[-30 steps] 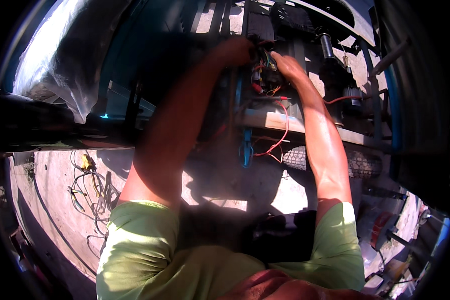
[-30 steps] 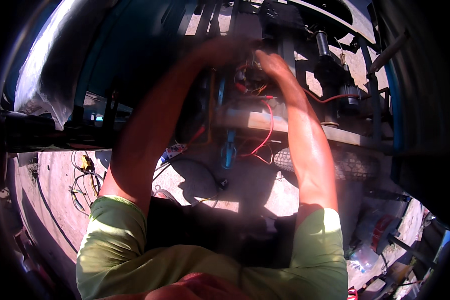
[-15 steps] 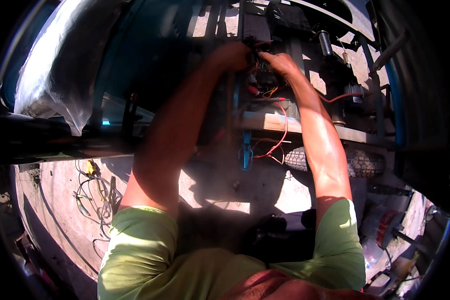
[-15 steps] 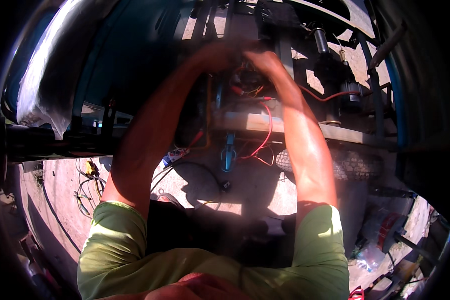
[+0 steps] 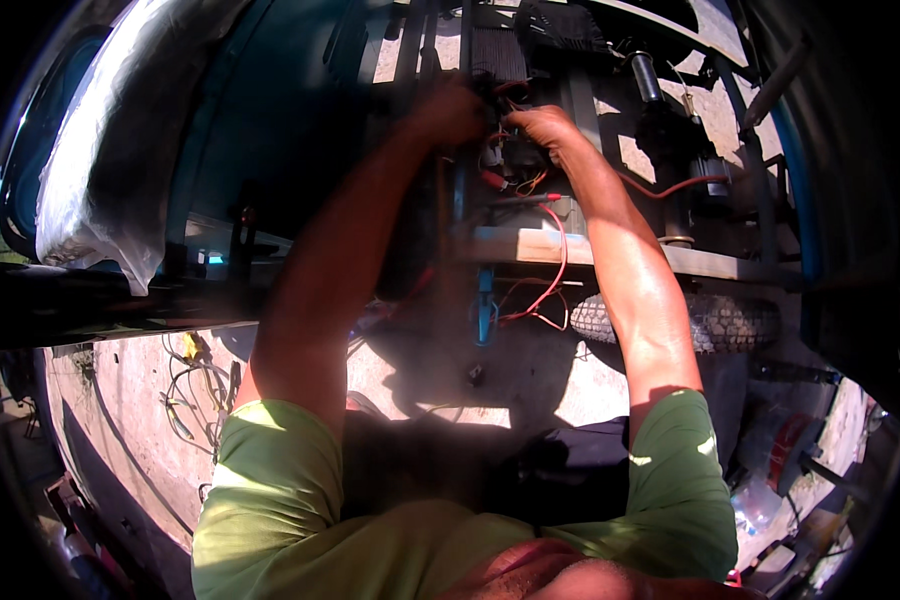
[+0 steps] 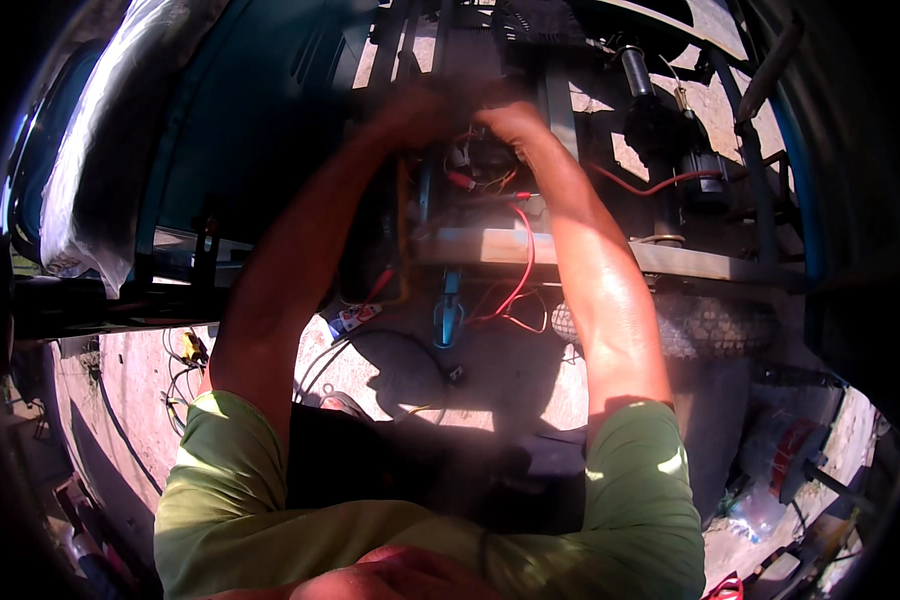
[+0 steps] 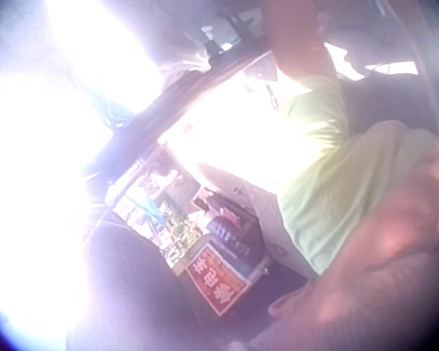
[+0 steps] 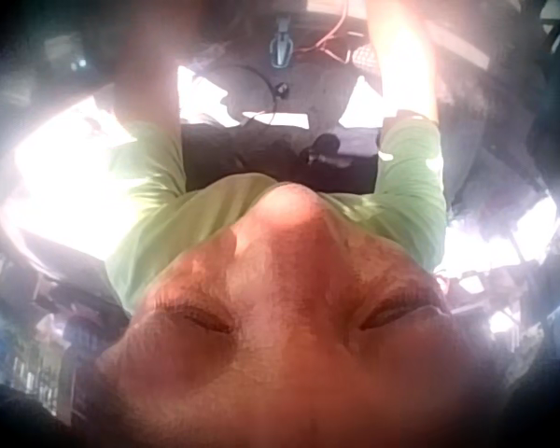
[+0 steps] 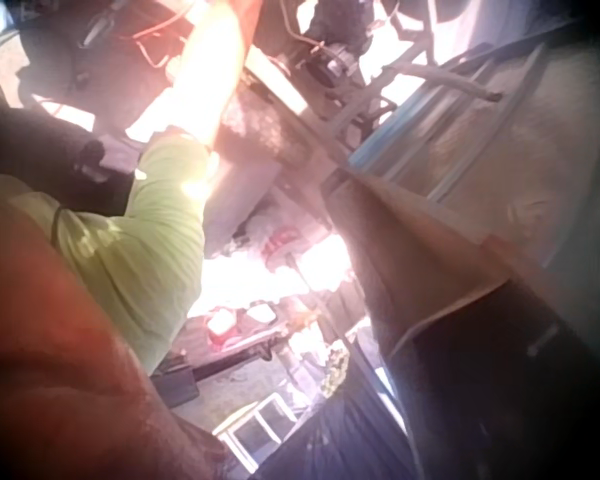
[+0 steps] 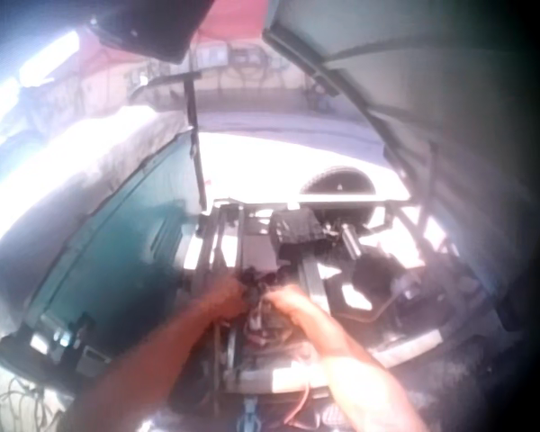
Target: The person works on the electrical wiring of an electric vehicle by connecting various colored wires and using a multimeter to check the electrical components.
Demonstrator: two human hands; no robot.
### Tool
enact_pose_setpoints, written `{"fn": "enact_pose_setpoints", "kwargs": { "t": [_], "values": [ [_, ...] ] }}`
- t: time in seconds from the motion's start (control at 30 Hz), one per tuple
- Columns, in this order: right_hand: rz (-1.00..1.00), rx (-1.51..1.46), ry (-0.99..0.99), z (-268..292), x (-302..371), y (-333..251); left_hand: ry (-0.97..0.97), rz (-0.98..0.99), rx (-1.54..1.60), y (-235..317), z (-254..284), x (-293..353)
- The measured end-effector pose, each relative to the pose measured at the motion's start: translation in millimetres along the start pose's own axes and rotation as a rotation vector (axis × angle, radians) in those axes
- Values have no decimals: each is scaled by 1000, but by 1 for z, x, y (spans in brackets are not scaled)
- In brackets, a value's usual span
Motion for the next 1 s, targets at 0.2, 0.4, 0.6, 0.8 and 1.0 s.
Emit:
{"fn": "enact_pose_setpoints", "kwargs": {
  "t": [0.2, 0.4, 0.6, 0.8, 1.0],
  "values": [
    [-76, -83, -39, 4, -11, 15, 60, 113, -107, 26, 25, 5],
    [-85, -51, -19, 5, -15, 20, -82, 206, -224, 40, 27, 0],
    [31, 123, 104, 10, -19, 22, -139, 301, -192, 44, 27, -8],
    [152, 260, 125, 3, 6, -11, -127, 270, -166, 24, 1, -12],
    [118, 563, 188, 10, 10, -16, -105, 153, -138, 31, 16, -7]
  ]
}}
Point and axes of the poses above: each hand's wrist, its own x-axis away from the middle knuckle, its own z-axis out of the back of the hand, y = z × x, the point moved 5 cm from there along -x, towards the middle knuckle
